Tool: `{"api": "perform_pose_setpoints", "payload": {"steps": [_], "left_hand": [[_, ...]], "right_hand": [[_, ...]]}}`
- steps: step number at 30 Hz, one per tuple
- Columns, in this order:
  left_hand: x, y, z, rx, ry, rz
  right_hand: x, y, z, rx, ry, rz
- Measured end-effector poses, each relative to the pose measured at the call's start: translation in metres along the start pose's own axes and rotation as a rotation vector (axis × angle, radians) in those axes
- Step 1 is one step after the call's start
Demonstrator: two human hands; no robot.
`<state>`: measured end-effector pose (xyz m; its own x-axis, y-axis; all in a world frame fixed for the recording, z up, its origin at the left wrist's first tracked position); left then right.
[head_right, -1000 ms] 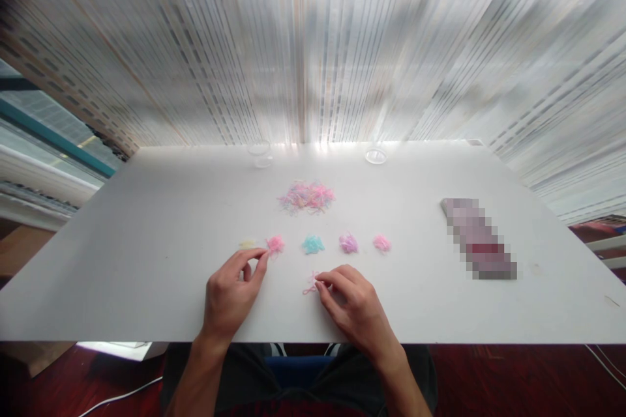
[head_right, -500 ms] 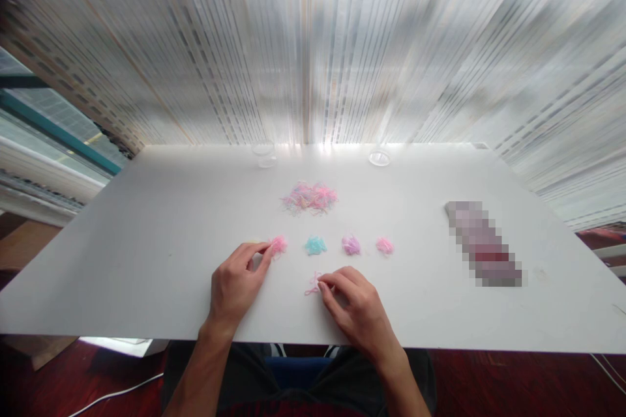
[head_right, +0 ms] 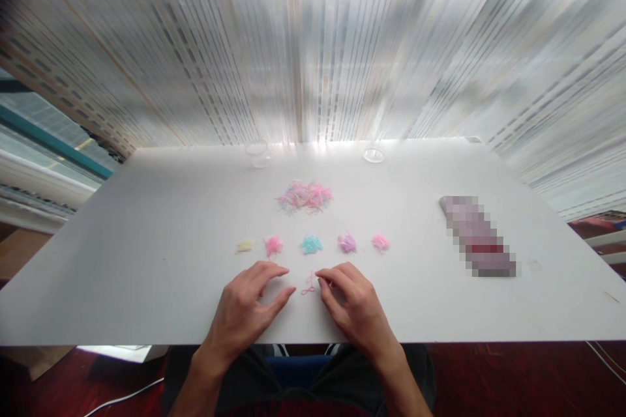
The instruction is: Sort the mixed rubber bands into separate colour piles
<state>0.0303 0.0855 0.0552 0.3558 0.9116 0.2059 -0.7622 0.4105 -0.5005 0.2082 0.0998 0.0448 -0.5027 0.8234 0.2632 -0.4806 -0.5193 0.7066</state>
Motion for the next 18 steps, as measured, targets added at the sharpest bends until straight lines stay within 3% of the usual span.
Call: {"api": "perform_pose_setpoints", "payload": {"steps": [5, 18], "left_hand": [[-0.001, -0.012, -0.018, 0.045, 0.06, -0.057], [0.007, -0.02, -0.027, 0.019, 0.122, -0.128]], "right_hand": [[-0.001, -0.002, -0.001, 0.009, 0.002, -0.009], [0.0, -0.004, -0.003, 0.01, 0.009, -0.021]]}}
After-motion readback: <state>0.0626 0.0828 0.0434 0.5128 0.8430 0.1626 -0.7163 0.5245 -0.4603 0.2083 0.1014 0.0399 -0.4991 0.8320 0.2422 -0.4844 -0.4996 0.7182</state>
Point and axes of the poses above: each hand's wrist, its own x-axis towards the middle knuckle, its own z-axis out of the back of the hand, y = z × x, the point moved 10 cm from there along x, towards the middle knuckle, and after that the axes turned 15 degrees about y, right-handed, at the moved point
